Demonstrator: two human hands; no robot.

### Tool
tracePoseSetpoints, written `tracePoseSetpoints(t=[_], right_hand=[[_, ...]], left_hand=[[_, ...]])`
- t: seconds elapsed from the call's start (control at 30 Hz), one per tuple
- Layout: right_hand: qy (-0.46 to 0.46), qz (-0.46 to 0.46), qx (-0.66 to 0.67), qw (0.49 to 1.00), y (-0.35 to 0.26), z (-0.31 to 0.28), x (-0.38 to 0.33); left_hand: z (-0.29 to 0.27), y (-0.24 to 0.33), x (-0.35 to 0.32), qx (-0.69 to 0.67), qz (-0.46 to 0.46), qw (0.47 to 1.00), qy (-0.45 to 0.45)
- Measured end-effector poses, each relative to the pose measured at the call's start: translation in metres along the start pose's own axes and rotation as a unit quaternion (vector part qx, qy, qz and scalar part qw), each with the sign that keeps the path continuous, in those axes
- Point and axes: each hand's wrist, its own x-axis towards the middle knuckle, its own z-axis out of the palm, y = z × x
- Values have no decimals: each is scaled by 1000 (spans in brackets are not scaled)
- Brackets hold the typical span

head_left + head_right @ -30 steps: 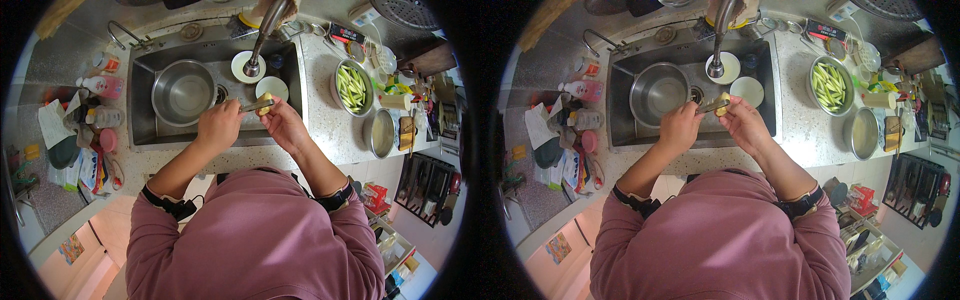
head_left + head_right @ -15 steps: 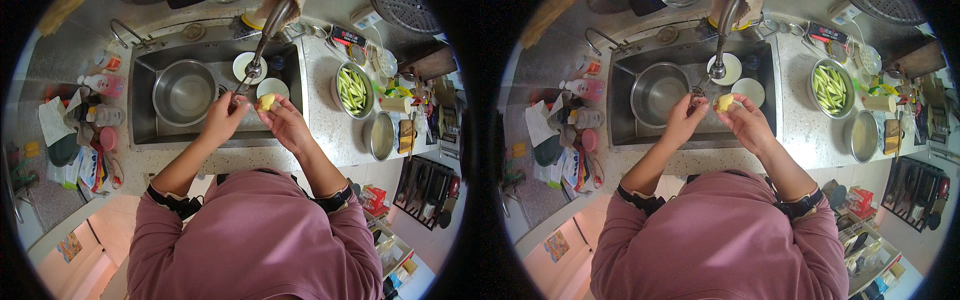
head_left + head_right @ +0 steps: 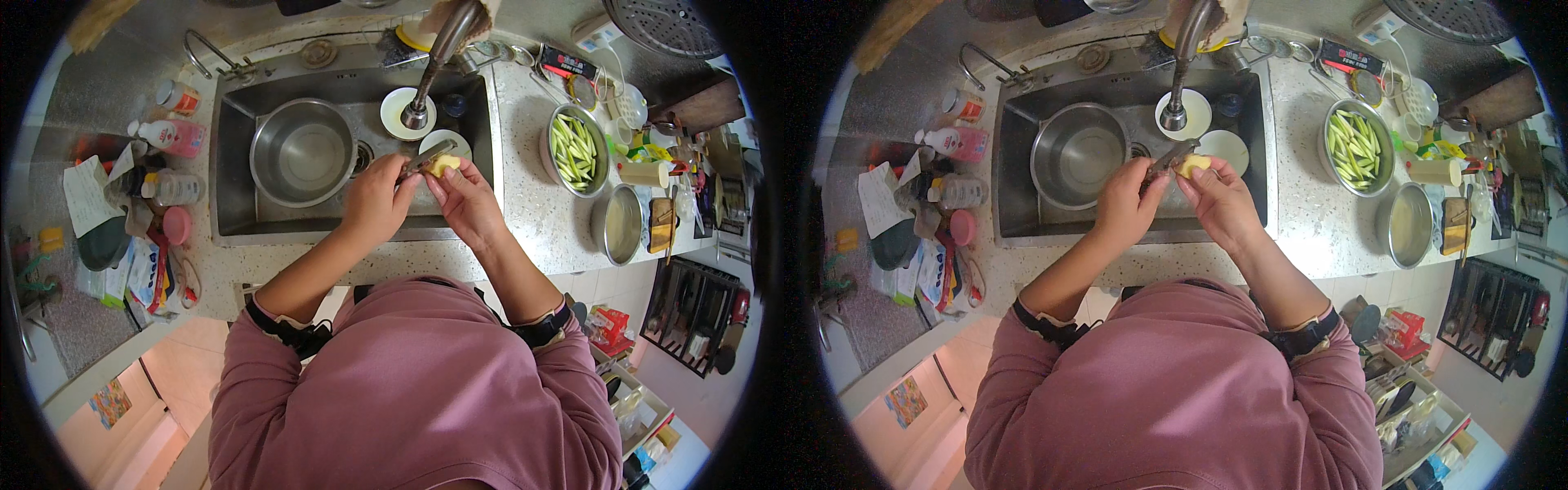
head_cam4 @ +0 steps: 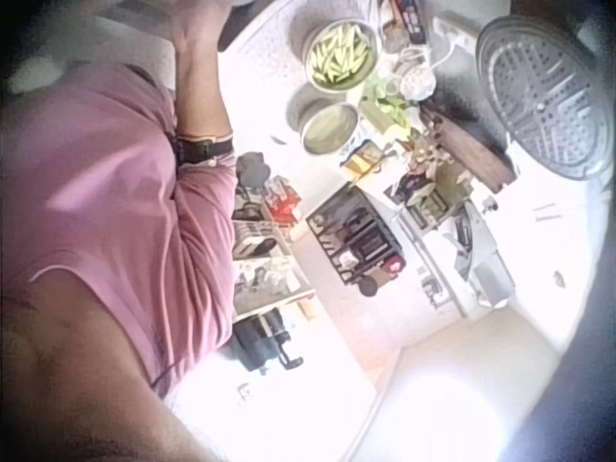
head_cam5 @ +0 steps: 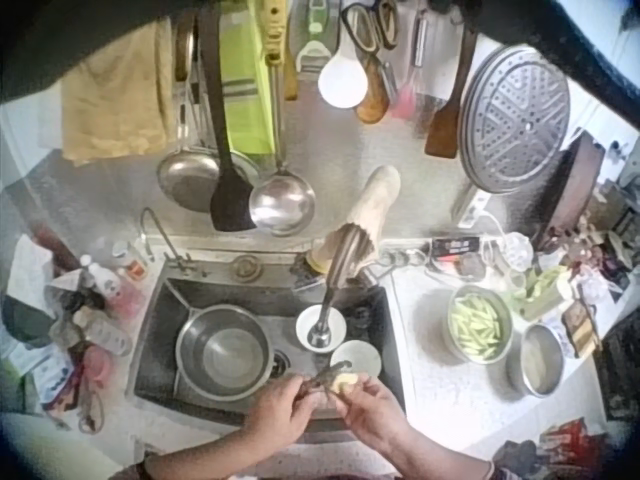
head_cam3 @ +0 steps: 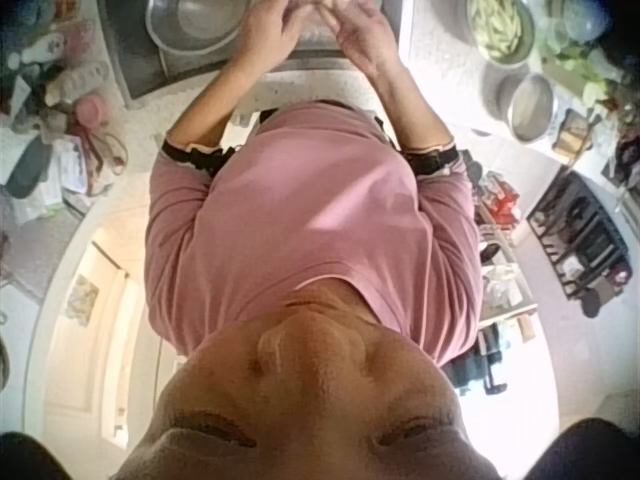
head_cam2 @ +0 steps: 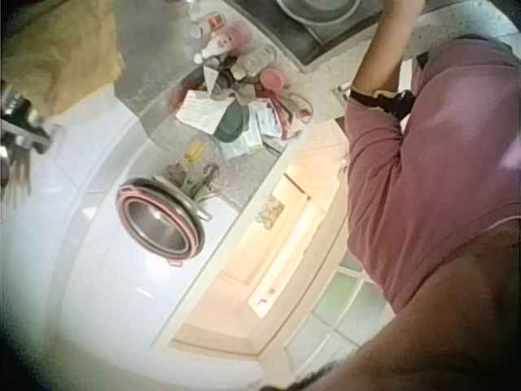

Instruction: The person stirs a pot on the stove, then moves to the sink area to peel a potato with a peeler. The person holds the potato in one hand and uses the peeler in the other to remove the skin over the sink.

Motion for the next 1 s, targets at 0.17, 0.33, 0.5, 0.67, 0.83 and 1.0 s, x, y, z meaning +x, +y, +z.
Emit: tracePoseSetpoints(t=[0.17,0.33,0.5,0.67,0.83,1.0], right_hand=[[4,-34,-5,999,2,0,1],[18,-56,-38,998,5,4,0],[41,-51,-59,996,3,4,-2],[47,-14,-80,996,-1,2,-2],[49,33,-87,994,-5,-3,0],[47,57,-99,992,-5,-7,1]], left_hand=[[-5,4,-7,97,-23,994,-37],[-5,8,-9,132,-28,990,-47],[-4,7,-9,143,-19,988,-54],[-8,-3,-6,178,20,981,-78],[-15,-15,2,171,60,977,-114],[-16,-19,6,182,69,973,-122]])
